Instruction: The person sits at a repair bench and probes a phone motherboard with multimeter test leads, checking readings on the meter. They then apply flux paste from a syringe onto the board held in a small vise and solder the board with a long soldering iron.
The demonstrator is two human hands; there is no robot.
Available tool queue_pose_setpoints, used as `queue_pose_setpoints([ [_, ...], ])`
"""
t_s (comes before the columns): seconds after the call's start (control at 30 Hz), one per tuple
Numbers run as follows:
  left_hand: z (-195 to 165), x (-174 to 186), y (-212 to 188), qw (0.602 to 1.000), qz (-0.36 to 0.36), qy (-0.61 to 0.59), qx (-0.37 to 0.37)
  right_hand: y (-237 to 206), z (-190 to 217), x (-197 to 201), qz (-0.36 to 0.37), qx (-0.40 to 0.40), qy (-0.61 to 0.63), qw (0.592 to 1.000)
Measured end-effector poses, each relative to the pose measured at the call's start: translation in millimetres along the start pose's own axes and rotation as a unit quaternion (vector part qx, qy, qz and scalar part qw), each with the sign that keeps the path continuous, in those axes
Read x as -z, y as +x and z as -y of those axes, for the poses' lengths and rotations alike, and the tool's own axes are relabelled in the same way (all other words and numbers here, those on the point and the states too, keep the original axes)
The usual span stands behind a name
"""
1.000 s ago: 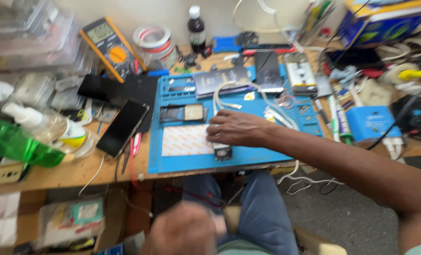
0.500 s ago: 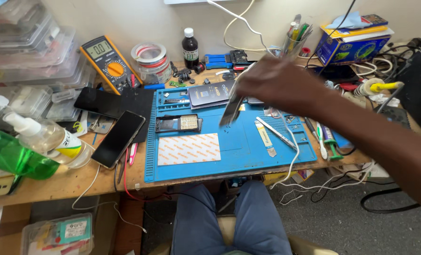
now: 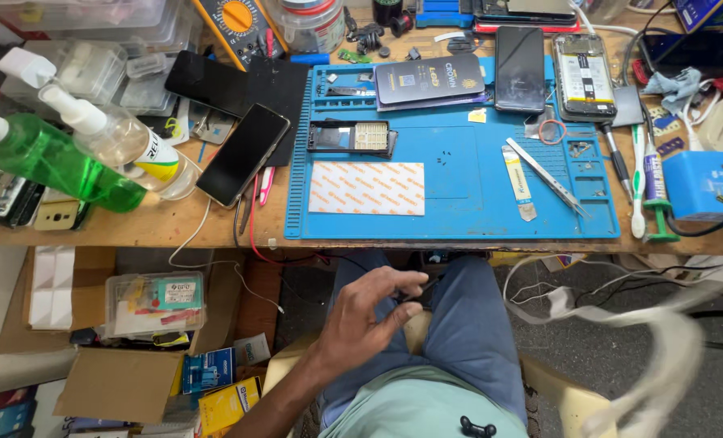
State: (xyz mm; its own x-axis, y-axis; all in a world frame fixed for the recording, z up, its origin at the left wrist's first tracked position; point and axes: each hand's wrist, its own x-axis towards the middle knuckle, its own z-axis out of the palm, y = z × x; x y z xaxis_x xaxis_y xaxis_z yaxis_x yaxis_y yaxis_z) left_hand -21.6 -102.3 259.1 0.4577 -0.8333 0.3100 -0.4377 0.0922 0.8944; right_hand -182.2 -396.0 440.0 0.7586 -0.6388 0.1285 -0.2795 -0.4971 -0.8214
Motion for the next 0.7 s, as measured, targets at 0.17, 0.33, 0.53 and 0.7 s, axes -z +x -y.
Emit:
queue_pose_setpoints([
  [0.17,24.6,-28.6,5.0,0.978,-0.008,-0.193,0.073,17.4,-56.6,-101.0,0.183,-0.141,0.137,0.963],
  [0.33,52.5,-47.1,14.6,0.933,-0.043,-0.308,0.18,10.3,-117.3,-178.8,0.235,-0.1,0.297,0.92],
  [0.53,48.3,-59.5,25.2,0.861,-0.114,-0.475,0.141,-50.6,-112.8,-198.8,0.089,-0.079,0.224,0.967],
  [0.7,36.7,-59.9,25.6,0.816,-0.174,-0.53,0.151,-92.3,-103.1,-208.9,0.023,0.031,0.112,0.993],
])
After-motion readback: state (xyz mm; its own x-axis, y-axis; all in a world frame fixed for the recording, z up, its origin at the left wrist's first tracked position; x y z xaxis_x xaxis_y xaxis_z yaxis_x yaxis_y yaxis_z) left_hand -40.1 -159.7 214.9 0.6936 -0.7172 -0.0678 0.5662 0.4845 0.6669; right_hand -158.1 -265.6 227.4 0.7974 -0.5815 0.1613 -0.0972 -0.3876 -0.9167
